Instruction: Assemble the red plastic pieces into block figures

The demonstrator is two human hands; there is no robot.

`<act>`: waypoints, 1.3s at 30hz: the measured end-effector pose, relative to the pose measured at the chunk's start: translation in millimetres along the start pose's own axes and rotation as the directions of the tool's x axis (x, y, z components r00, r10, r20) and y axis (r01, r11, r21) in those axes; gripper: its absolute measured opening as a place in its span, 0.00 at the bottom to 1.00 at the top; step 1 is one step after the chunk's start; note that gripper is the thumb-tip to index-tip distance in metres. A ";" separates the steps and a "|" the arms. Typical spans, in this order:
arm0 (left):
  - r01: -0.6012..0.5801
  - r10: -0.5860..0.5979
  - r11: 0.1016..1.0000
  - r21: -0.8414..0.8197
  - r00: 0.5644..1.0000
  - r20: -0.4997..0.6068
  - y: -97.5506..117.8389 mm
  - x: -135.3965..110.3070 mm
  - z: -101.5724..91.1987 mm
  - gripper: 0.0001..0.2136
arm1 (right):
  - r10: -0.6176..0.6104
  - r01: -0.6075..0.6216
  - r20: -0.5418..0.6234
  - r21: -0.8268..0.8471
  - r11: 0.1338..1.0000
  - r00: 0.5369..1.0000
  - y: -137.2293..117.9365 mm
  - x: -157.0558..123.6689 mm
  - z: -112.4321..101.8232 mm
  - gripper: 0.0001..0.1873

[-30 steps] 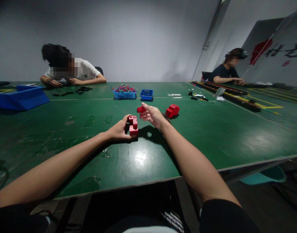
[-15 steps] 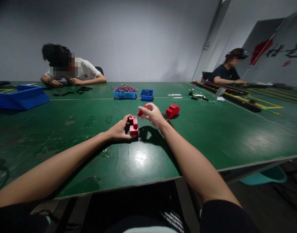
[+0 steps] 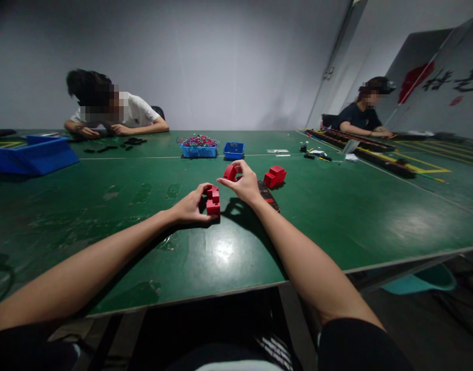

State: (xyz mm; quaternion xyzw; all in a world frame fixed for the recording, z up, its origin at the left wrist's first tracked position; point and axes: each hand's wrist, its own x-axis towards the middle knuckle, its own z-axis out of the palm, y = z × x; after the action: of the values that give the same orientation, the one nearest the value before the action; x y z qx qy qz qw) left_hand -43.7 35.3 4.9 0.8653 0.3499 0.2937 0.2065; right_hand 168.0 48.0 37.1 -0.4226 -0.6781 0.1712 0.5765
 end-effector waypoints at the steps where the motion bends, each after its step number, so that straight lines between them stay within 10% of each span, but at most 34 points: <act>1: -0.005 0.005 1.000 -0.003 1.000 0.000 0.0 0.0 0.0 0.40 | -0.008 0.008 0.011 0.012 1.000 1.000 -1.5 -0.3 0.0 0.27; 17: -0.008 0.007 1.000 0.029 1.000 0.021 4.1 -1.1 -1.5 0.38 | -0.143 0.152 0.086 -0.106 0.983 0.986 -3.6 -1.9 -0.1 0.29; 39: -0.035 0.035 0.999 0.030 0.999 0.019 -2.7 -1.0 -0.4 0.47 | 0.039 -0.055 0.110 0.141 0.989 0.993 -1.2 1.0 1.9 0.28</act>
State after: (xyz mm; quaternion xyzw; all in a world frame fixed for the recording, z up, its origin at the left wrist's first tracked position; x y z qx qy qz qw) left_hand -45.9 36.5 3.3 0.8770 0.3371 0.2838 0.1916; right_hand 165.8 48.5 38.0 -0.3862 -0.6837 0.2555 0.5640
